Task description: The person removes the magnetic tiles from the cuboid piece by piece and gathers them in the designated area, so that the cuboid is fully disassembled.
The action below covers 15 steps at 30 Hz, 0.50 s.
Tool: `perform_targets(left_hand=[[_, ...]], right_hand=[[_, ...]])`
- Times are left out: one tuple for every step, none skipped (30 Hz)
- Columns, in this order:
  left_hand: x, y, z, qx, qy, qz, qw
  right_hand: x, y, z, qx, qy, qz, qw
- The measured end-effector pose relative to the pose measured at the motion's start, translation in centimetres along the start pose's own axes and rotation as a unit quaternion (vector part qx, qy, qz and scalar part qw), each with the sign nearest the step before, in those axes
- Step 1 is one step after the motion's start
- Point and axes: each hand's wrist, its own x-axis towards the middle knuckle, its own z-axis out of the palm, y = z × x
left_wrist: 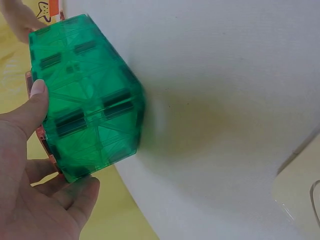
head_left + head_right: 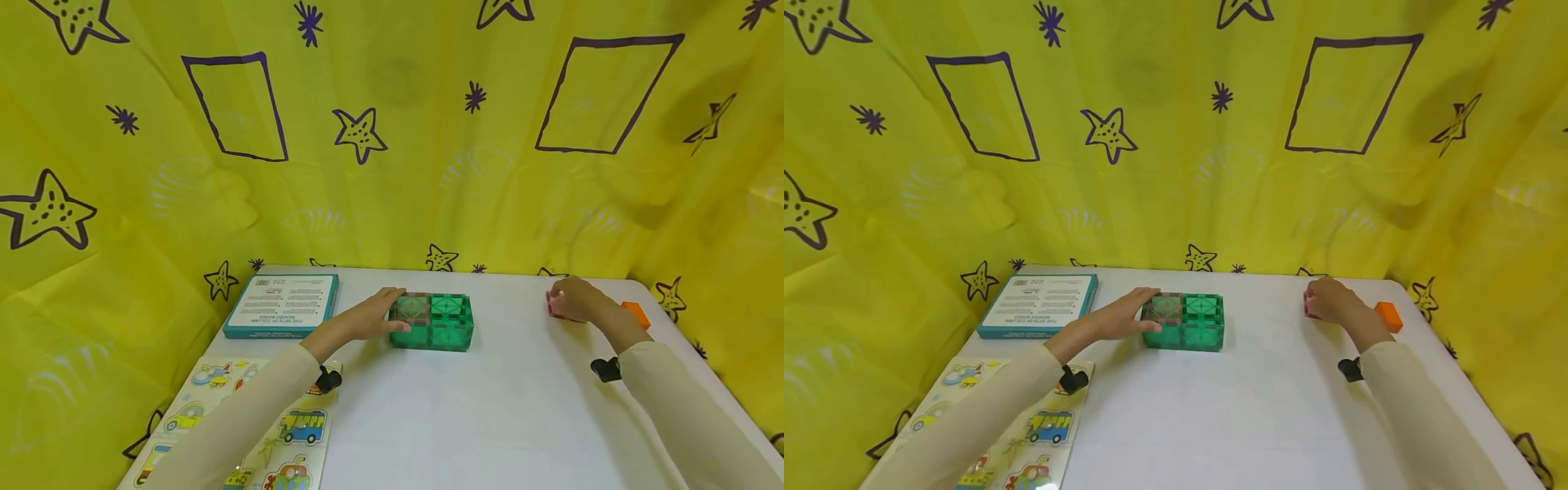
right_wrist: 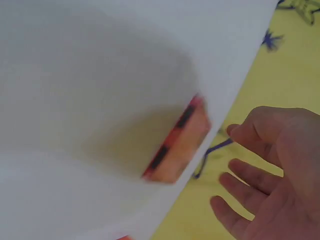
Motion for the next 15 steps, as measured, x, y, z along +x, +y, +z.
perform_targets(left_hand=[[0.0,0.0,-0.1,-0.001,-0.001,0.001,1.0],[0.0,0.1,-0.1,0.0,-0.001,0.002,1.0],[0.0,0.1,-0.2,-0.001,-0.002,0.002,1.0],[-0.1,0.2,-0.2,-0.003,-0.002,0.002,1.0],[-0.1,0.2,-0.3,-0.003,-0.001,0.002,1.0],[-0.1,0.2,-0.3,-0.003,-0.002,0.001,1.0],[-0.1,0.2,-0.3,-0.002,-0.003,-0.001,1.0],[-0.1,0.2,-0.3,-0.001,-0.004,-0.003,1.0],[-0.1,0.3,-0.2,-0.001,-0.004,-0.005,1.0],[-0.1,0.3,-0.2,0.001,-0.004,-0.006,1.0],[-0.1,0.3,-0.2,0.003,-0.004,-0.006,1.0],[-0.1,0.3,-0.2,0.004,-0.004,-0.007,1.0],[-0.1,0.3,-0.1,0.007,-0.005,-0.006,0.9999],[-0.1,0.3,-0.1,0.008,-0.005,-0.006,0.9999],[-0.1,0.3,-0.1,0.008,-0.004,-0.004,1.0]], right_hand=[[0.1,-0.9,0.0,0.015,0.0,-0.006,0.9999],[0.2,-1.7,0.0,0.022,0.003,-0.017,0.9996],[0.3,-2.7,-0.1,0.029,0.001,-0.025,0.9993],[0.4,-3.6,-0.2,0.036,-0.003,-0.029,0.9989],[0.5,-4.5,-0.2,0.043,-0.008,-0.032,0.9985],[0.6,-5.4,-0.3,0.048,-0.013,-0.034,0.9982],[0.7,-6.3,-0.3,0.049,-0.018,-0.036,0.998],[0.8,-7.2,-0.3,0.049,-0.021,-0.039,0.9978],[0.9,-8.0,-0.3,0.057,-0.028,-0.04,0.9972],[1.0,-8.8,-0.3,0.068,-0.037,-0.038,0.9963],[1.0,-9.6,-0.2,0.078,-0.045,-0.036,0.9953],[1.0,-10.4,-0.2,0.093,-0.052,-0.034,0.9937],[1.0,-11.1,-0.1,0.108,-0.061,-0.032,0.9918],[1.0,-11.8,0.0,0.124,-0.069,-0.032,0.9894],[1.0,-12.5,0.1,0.139,-0.077,-0.029,0.9868]])
